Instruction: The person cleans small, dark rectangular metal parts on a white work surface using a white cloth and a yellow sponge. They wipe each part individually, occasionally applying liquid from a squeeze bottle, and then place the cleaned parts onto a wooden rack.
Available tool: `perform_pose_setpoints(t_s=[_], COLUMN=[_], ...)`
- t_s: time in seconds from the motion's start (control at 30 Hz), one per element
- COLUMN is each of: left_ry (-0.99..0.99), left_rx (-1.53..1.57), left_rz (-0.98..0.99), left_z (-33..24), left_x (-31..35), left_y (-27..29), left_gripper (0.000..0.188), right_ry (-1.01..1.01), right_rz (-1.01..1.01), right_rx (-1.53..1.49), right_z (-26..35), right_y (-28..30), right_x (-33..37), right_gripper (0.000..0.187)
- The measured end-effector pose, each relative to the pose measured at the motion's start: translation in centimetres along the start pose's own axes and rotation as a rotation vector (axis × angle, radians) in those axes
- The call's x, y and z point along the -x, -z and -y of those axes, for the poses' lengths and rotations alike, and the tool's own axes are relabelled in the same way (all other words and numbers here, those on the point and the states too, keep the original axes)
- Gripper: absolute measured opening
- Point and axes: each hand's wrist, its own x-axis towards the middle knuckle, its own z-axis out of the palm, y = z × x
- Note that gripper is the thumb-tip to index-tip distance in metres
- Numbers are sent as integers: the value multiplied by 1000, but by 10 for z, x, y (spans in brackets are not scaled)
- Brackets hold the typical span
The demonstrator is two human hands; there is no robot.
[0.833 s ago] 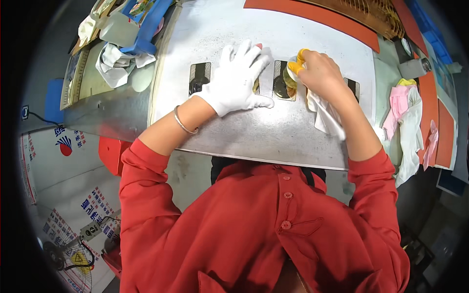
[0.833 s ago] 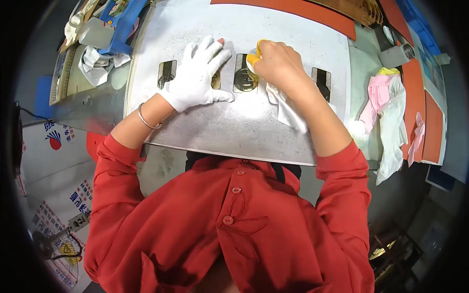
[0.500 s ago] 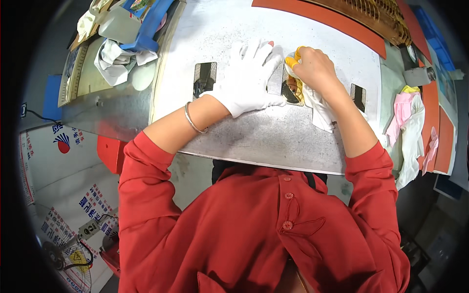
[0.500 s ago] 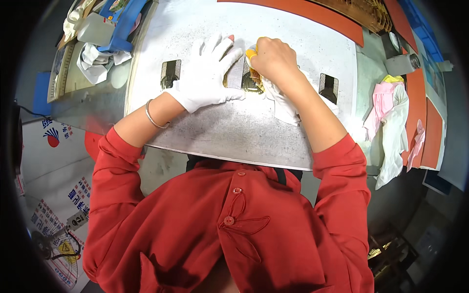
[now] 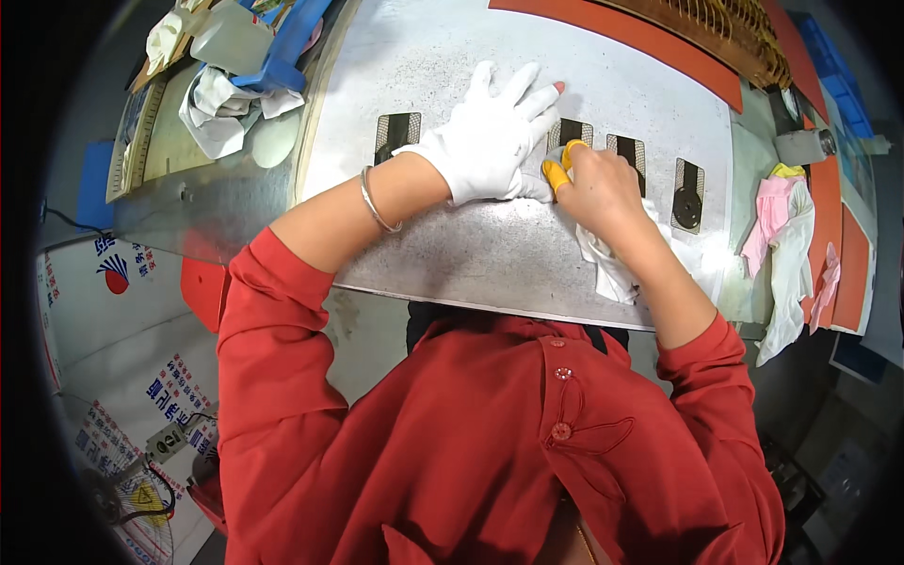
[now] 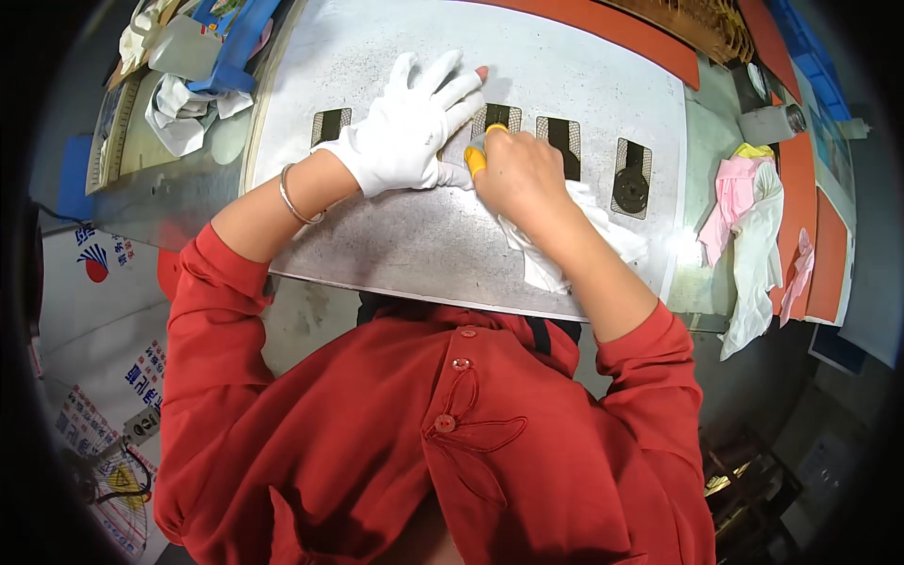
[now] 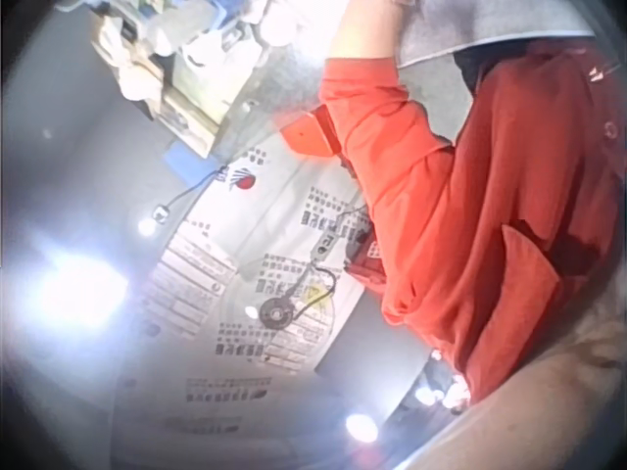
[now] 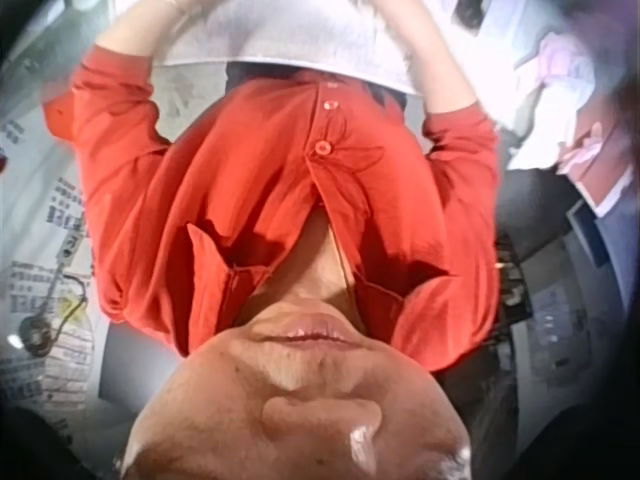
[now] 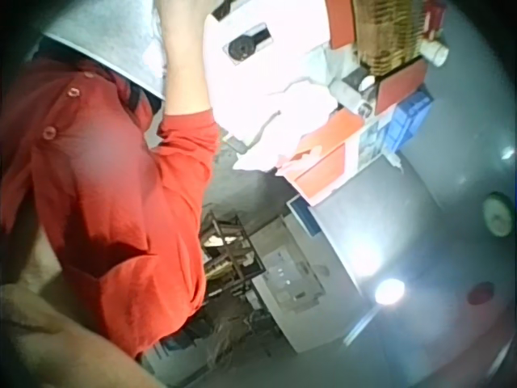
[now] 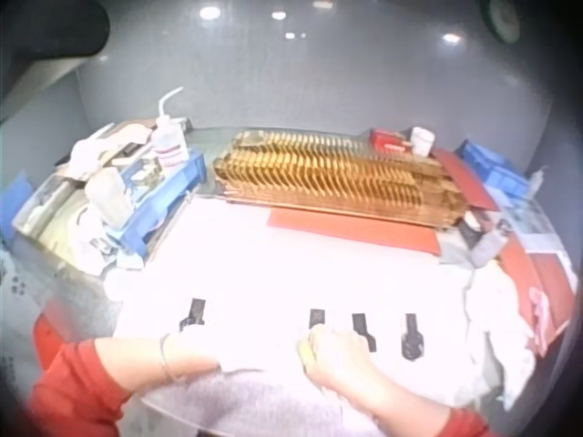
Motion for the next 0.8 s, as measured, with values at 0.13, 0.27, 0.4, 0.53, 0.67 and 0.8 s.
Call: perform_pose_setpoints(t_s=[0.13, 0.27, 0.4, 0.53, 0.67, 0.8], left_ry=[-11, 25, 212, 283, 282, 304], left_rx=[8, 58, 188, 95, 63, 18], left_rz=[65, 112, 189, 130, 54, -8], left_z=[0, 6, 28, 37, 33, 29], left_x=[-3, 3, 23, 64, 75, 74], left_y=[2, 5, 29, 30, 20, 7], left_gripper=[95, 104, 103, 95, 90, 92], right_ry=[17, 35, 93, 88, 108, 87], right_rz=[35, 122, 132, 60, 17, 77], right_rx=[-33, -18, 35, -16, -30, 2], right_z=[3, 8, 4, 25, 35, 46], right_y=[-1, 0, 18, 38, 14, 4], right_x=[21, 37, 40, 0, -48, -77], right_gripper=[19, 19, 21, 26, 25, 25])
